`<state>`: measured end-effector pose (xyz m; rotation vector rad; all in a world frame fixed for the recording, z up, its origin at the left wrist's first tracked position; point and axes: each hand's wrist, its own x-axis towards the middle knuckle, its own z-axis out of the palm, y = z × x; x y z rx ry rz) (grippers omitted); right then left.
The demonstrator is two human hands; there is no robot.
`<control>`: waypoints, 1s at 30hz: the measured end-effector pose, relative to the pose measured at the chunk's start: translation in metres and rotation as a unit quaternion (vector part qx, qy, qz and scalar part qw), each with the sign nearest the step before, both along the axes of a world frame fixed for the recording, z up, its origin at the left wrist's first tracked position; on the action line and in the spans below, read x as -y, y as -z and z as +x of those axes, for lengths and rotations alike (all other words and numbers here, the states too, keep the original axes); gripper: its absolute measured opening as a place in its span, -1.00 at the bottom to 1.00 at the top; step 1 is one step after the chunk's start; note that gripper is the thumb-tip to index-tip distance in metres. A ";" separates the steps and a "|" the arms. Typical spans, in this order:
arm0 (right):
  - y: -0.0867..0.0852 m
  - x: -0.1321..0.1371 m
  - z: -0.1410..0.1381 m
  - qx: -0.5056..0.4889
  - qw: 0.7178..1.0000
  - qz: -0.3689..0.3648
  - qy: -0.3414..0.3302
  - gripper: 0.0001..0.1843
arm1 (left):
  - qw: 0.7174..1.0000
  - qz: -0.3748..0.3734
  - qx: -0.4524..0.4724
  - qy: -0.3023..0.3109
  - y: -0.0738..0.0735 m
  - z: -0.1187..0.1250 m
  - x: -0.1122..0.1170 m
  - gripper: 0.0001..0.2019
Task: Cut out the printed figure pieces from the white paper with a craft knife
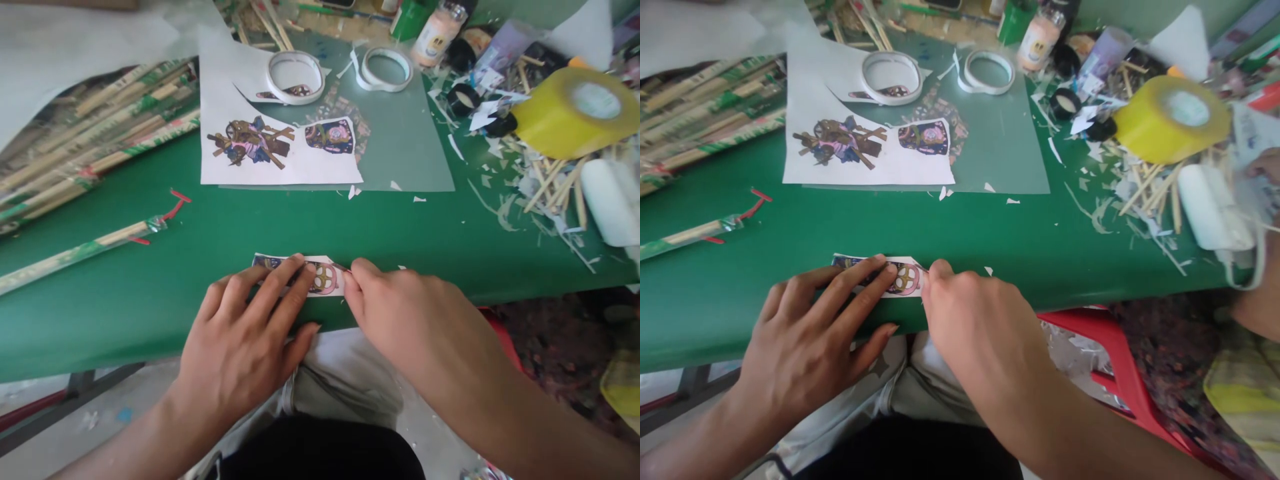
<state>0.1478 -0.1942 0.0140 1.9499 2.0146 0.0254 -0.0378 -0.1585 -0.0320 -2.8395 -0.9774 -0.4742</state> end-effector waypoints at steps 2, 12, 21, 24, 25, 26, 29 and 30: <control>0.000 0.001 -0.003 0.001 1.000 -0.003 0.010 -0.69 | 1.000 0.002 -0.002 0.000 0.000 0.000 0.000 -0.57; 0.003 0.008 -0.014 0.016 0.998 0.017 0.050 -0.73 | 1.000 0.011 0.008 0.011 0.001 -0.001 -0.001 -0.57; -0.002 0.006 -0.010 0.024 0.999 0.001 0.033 -0.69 | 1.000 0.017 0.021 0.004 -0.001 0.002 0.007 -0.61; -0.003 0.001 0.004 0.025 0.999 0.002 -0.030 -0.69 | 1.000 0.021 0.015 0.000 -0.005 0.008 0.013 -0.62; -0.003 -0.001 0.009 0.023 0.999 0.002 -0.048 -0.69 | 1.000 0.023 0.015 0.002 -0.007 0.010 0.014 -0.63; -0.003 -0.003 0.014 0.020 0.998 0.002 -0.065 -0.69 | 1.000 0.023 0.018 0.005 -0.008 0.012 0.014 -0.65; -0.001 -0.008 0.023 0.008 0.995 0.003 -0.095 -0.67 | 0.999 0.014 0.035 0.034 -0.008 0.016 0.009 -0.72; -0.001 -0.008 0.024 0.005 0.995 0.002 -0.099 -0.67 | 0.998 0.009 0.039 0.044 -0.006 0.016 0.007 -0.72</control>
